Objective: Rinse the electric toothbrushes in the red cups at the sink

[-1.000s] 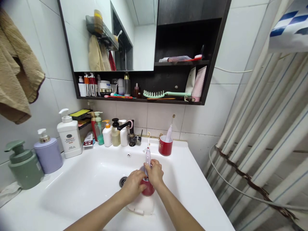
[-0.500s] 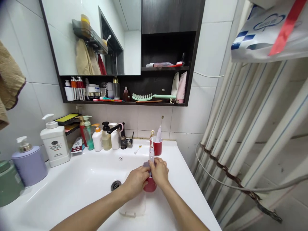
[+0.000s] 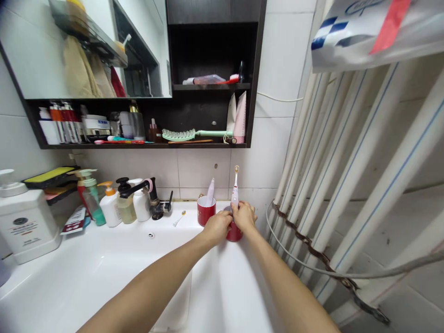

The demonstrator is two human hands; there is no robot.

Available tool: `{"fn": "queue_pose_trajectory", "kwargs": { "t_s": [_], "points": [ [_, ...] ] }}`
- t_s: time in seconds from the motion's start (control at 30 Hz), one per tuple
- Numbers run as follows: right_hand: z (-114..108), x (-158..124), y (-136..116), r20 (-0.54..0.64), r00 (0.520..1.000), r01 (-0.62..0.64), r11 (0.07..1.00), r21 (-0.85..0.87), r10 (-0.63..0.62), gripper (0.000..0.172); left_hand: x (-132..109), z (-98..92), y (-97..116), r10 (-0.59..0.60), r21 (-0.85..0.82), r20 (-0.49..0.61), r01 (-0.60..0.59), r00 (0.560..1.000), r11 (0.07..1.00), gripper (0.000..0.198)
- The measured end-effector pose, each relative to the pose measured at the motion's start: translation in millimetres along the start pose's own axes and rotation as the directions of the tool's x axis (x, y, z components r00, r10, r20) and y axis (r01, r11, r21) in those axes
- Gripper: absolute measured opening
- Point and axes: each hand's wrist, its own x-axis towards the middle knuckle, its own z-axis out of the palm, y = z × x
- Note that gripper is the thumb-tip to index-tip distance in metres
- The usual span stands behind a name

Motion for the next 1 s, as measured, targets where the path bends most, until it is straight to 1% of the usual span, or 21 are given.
{"fn": "queue_pose_trajectory", "kwargs": {
  "t_s": [0.1,0.17,0.27,0.33,0.4,0.47,0.57,0.63,0.7,0.83,0.9,1.0],
  "points": [
    [7.9,16.5,-0.2,0.016,1.0,-0.021,1.0,0.006,0.021,0.024,12.6,6.3,-7.4,-0.019,-0.004,0.009,0.019,1.0,1.0,0.022],
    [13.0,23.8,-0.4,0.028,0.999,-0.034,0.999,0.015,0.034,0.024,16.3,7.8,-13.4,-0.022,-0.002,0.0,0.022,1.0,1.0,0.021],
    [17.8,28.7,2.0,0.039,0.999,-0.03,0.998,0.049,0.028,0.024,14.8,3.2,-27.7,-0.033,0.014,-0.07,0.034,0.997,0.999,0.028],
    [17.0,28.3,4.4,0.023,1.0,-0.016,0.996,0.086,0.014,0.024,10.9,-3.5,-41.3,-0.106,0.044,-0.124,0.113,0.987,0.993,0.037],
    [12.1,24.6,4.8,-0.031,0.999,-0.01,0.992,0.128,0.014,0.026,6.8,-10.3,-55.8,-0.22,0.075,-0.107,0.229,0.97,0.971,0.036],
    [4.5,16.7,0.7,-0.118,0.993,0.001,0.985,0.175,0.02,0.029,3.1,-15.0,-67.3,-0.292,0.09,-0.051,0.296,0.955,0.951,0.026],
    [-4.4,-2.5,-14.7,-0.223,0.974,0.087,0.965,0.246,-0.03,0.033,-4.6,-18.0,-73.2,-0.299,0.072,-0.008,0.299,0.954,0.952,0.014],
    [-3.6,-17.1,-28.3,-0.223,0.97,0.165,0.943,0.291,-0.101,0.032,-15.0,-19.6,-69.9,-0.295,0.059,-0.008,0.295,0.955,0.954,0.014],
    [3.8,-30.0,-40.9,-0.17,0.974,0.201,0.92,0.336,-0.151,0.032,-31.7,-22.0,-63.8,-0.288,0.053,-0.014,0.288,0.958,0.956,0.015],
    [30.3,-51.2,-57.9,0.02,0.985,0.148,0.906,0.397,-0.17,0.032,-79.1,-26.5,-52.0,-0.28,0.034,-0.013,0.28,0.96,0.959,0.015],
    [43.9,-62.5,-63.6,0.132,0.972,0.122,0.903,0.413,-0.192,0.028,-103.7,-26.8,-47.9,-0.289,0.001,0.01,0.289,0.957,0.957,0.015],
    [59.5,-81.7,-71.4,0.278,0.931,0.102,0.9,0.424,-0.236,0.024,-134.2,-25.9,-44.1,-0.322,-0.048,0.059,0.325,0.945,0.945,0.015]
  ]
}}
